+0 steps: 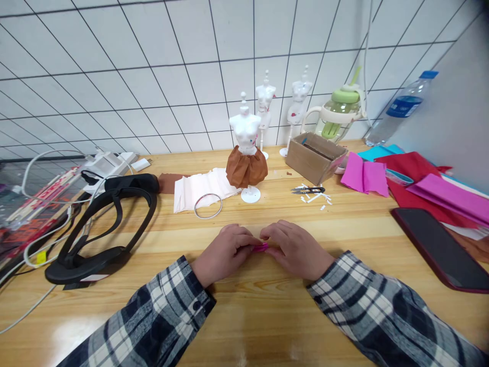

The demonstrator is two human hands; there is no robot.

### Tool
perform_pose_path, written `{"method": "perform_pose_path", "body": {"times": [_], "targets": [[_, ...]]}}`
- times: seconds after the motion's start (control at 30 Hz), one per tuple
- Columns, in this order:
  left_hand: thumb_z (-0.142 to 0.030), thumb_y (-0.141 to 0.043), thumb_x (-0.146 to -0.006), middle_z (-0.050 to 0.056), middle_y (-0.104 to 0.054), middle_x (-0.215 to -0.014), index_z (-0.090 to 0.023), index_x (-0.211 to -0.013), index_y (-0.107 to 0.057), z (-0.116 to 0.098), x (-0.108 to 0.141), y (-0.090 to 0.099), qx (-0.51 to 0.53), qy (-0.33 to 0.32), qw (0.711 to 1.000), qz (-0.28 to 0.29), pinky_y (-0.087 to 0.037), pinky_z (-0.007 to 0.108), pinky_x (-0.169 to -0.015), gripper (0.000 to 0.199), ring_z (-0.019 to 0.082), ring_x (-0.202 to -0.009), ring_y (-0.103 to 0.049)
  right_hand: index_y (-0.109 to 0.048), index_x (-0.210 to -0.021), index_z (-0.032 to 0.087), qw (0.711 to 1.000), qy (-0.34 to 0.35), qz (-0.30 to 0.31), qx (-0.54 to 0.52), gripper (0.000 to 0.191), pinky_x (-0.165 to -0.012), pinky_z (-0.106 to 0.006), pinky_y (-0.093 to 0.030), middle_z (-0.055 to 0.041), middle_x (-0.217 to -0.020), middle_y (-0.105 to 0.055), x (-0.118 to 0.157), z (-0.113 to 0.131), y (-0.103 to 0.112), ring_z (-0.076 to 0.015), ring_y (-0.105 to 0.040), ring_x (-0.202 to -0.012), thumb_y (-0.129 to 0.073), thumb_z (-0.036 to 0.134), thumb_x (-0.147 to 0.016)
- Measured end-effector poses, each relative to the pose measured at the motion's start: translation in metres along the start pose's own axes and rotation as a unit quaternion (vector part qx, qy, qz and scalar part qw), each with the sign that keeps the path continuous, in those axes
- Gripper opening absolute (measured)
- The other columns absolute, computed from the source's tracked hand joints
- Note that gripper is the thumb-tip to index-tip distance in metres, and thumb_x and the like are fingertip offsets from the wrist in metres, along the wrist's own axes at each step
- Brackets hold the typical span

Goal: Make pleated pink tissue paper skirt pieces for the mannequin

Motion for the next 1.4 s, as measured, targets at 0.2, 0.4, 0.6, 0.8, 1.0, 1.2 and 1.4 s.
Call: {"method": "perform_pose_path", "body": {"times": [0.2, 0.4, 0.6, 0.8, 1.0, 1.2, 1.4], "targets": [[-0.020, -0.051, -0.093, 0.005, -0.068, -0.099, -0.024, -0.106, -0.071, -0.003, 0.000, -0.002, -0.016, 0.000, 1.000, 0.010, -0.045, 0.033, -0.083, 0.024, 0.017, -0.089, -0.059, -0.051, -0.106, 0.022, 0.993, -0.066, -0.049, -0.085, 0.030, -0.074, -0.032, -0.046, -0.0025, -0.095, -0.064, 0.005, -0.015, 0.005, -0.0181, -0.057, -0.084, -0.063, 0.014, -0.079], [-0.023, -0.051, -0.094, 0.005, -0.066, -0.099, -0.026, -0.107, -0.071, -0.006, 0.000, -0.005, -0.032, 0.001, 0.999, 0.025, -0.044, 0.032, -0.084, 0.024, 0.017, -0.091, -0.057, -0.053, -0.107, 0.022, 0.997, -0.041, -0.011, -0.058, 0.028, -0.077, -0.033, -0.041, 0.0003, -0.089, -0.067, 0.001, -0.009, -0.002, -0.0181, -0.058, -0.082, -0.059, 0.012, -0.082], [-0.025, -0.048, -0.096, 0.005, -0.065, -0.100, -0.027, -0.110, -0.069, -0.014, 0.001, -0.008, -0.073, -0.012, 0.996, 0.051, -0.042, 0.035, -0.086, 0.025, 0.018, -0.091, -0.055, -0.052, -0.109, 0.022, 0.999, -0.038, 0.005, -0.036, 0.032, -0.082, -0.035, -0.037, 0.0016, -0.085, -0.069, 0.000, -0.006, -0.005, -0.0176, -0.062, -0.079, -0.057, 0.009, -0.081], [-0.022, -0.047, -0.095, 0.004, -0.064, -0.096, -0.027, -0.115, -0.066, -0.021, 0.003, -0.009, -0.134, -0.040, 0.988, 0.072, -0.033, 0.044, -0.101, 0.027, 0.018, -0.094, -0.055, -0.050, -0.111, 0.023, 0.990, -0.100, 0.023, -0.095, 0.036, -0.075, -0.033, -0.040, 0.0037, -0.081, -0.069, 0.002, -0.018, -0.011, -0.0168, -0.062, -0.074, -0.058, 0.009, -0.079], [-0.024, -0.045, -0.097, 0.005, -0.064, -0.095, -0.027, -0.116, -0.065, -0.026, 0.003, -0.009, -0.170, -0.070, 0.980, 0.077, -0.038, 0.039, -0.094, 0.028, 0.019, -0.093, -0.054, -0.051, -0.110, 0.024, 0.981, -0.150, 0.006, -0.126, 0.042, -0.074, -0.032, -0.044, 0.0019, -0.084, -0.066, 0.003, -0.031, -0.017, -0.0164, -0.060, -0.077, -0.059, 0.005, -0.073], [-0.023, -0.048, -0.095, 0.005, -0.066, -0.098, -0.027, -0.117, -0.065, -0.025, 0.002, -0.010, -0.161, -0.071, 0.981, 0.086, -0.040, 0.040, -0.093, 0.028, 0.020, -0.093, -0.055, -0.051, -0.109, 0.021, 0.949, -0.188, -0.010, -0.253, 0.036, -0.075, -0.031, -0.049, -0.0033, -0.099, -0.066, 0.006, -0.048, -0.015, -0.0145, -0.059, -0.082, -0.058, 0.007, -0.076], [-0.017, -0.046, -0.094, 0.004, -0.069, -0.095, -0.026, -0.113, -0.068, -0.008, 0.000, 0.002, -0.017, 0.008, 0.999, 0.031, -0.048, 0.031, -0.079, 0.031, 0.016, -0.086, -0.062, -0.057, -0.103, 0.022, 0.986, -0.067, -0.017, -0.153, 0.033, -0.088, -0.039, -0.047, -0.0042, -0.104, -0.064, 0.003, -0.024, 0.008, -0.0208, -0.057, -0.097, -0.068, 0.014, -0.073]]}}
Point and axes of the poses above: each hand's wrist, its own x-axis away from the middle knuckle, its own y-axis out of the back of the hand, z = x × y, the point moved 9 cm from there along -x, towards the middle knuckle
